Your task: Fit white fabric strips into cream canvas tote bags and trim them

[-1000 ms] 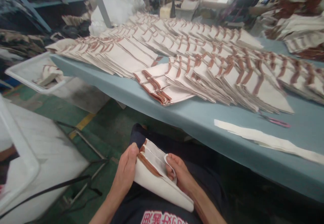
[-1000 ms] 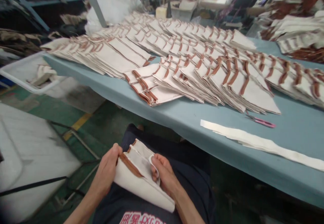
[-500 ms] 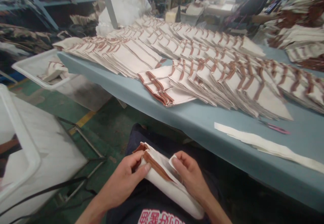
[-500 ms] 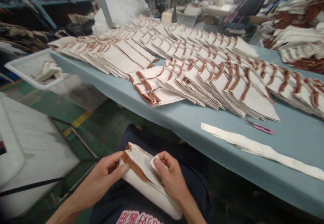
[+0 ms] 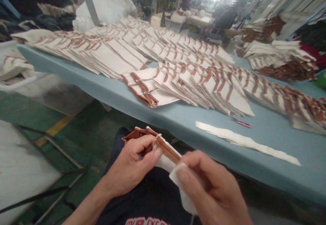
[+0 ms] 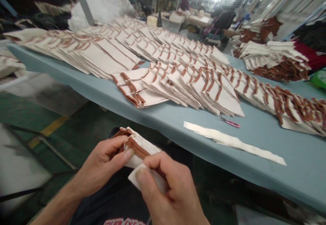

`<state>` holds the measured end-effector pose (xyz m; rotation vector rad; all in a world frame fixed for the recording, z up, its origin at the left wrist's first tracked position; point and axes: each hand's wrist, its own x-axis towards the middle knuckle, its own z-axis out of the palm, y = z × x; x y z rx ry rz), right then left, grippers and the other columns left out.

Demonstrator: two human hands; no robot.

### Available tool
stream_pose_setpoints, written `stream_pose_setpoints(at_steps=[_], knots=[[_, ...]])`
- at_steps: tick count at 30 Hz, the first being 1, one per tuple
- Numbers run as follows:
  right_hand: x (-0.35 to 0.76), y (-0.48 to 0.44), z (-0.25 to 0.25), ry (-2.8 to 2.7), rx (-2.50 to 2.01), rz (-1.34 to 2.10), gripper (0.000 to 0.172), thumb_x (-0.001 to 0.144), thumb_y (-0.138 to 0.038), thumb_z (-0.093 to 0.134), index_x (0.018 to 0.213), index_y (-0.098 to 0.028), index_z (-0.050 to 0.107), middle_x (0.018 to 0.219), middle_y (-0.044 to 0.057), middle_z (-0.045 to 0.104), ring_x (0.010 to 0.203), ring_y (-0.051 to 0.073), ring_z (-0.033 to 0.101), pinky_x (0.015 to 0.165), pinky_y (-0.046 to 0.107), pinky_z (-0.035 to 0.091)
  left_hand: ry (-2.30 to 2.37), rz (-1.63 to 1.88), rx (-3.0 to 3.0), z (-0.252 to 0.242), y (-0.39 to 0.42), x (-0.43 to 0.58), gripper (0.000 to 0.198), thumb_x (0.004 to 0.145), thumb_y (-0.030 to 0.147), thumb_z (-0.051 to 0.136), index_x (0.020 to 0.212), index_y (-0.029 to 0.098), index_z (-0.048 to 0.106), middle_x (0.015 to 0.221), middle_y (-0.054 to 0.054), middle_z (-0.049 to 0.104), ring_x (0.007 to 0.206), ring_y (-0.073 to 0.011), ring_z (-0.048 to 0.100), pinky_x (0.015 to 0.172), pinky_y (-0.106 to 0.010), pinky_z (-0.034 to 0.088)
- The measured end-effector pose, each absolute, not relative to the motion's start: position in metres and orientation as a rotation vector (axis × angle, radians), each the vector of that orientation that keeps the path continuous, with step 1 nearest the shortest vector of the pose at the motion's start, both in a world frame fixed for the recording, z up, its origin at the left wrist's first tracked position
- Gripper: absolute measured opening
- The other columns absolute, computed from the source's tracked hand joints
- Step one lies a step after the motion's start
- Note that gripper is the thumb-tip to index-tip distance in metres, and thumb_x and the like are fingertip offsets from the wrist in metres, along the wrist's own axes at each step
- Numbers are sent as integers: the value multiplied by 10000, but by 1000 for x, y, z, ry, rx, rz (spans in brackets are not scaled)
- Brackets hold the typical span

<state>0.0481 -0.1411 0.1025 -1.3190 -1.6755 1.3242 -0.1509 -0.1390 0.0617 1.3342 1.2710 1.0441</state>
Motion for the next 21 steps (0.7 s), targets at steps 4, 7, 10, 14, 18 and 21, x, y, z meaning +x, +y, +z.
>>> stream_pose_setpoints(at_steps=[4, 7, 10, 14, 18, 21], knots=[[33, -115, 91, -1852, -1218, 1017, 224, 978, -332, 612, 799, -210, 667, 633, -30, 622, 512, 108, 495, 467, 213, 362, 1197, 1025, 1393, 69, -138, -146, 324, 977, 343, 503, 737, 157, 614, 702, 10, 526, 651, -139, 466, 599, -244, 373], [32, -108, 82, -1870, -1192, 894, 167, 991, -294, 604, 858, -214, 666, 669, -33, 681, 511, 107, 534, 494, 206, 413, 1159, 1042, 1380, 69, -137, -142, 308, 985, 307, 471, 794, 149, 653, 726, 10, 553, 671, -139, 490, 637, -247, 393], [33, -109, 80, -1891, -1203, 827, 159, 987, -271, 607, 848, -215, 661, 674, -31, 703, 510, 109, 562, 498, 203, 433, 1135, 1053, 1331, 67, -134, -139, 294, 985, 300, 468, 812, 151, 654, 713, 23, 553, 630, -123, 463, 622, -240, 388], [32, -108, 85, -1960, -1162, 742, 187, 979, -239, 589, 815, -217, 675, 639, -25, 691, 490, 118, 581, 484, 208, 448, 1110, 1081, 1288, 62, -133, -137, 299, 976, 329, 483, 797, 157, 650, 688, 24, 542, 593, -120, 434, 592, -241, 381], [30, -106, 85, -1980, -1153, 647, 165, 972, -203, 587, 845, -221, 690, 663, -17, 715, 506, 131, 625, 530, 214, 503, 1101, 1089, 1285, 62, -133, -137, 323, 981, 349, 493, 839, 144, 698, 708, 9, 560, 603, -129, 458, 577, -241, 376], [30, -105, 83, -1991, -1105, 592, 154, 972, -177, 592, 860, -213, 693, 710, -7, 745, 575, 138, 685, 613, 205, 547, 1104, 1100, 1268, 64, -133, -137, 307, 966, 335, 495, 826, 142, 690, 719, 5, 567, 614, -132, 466, 579, -242, 378]])
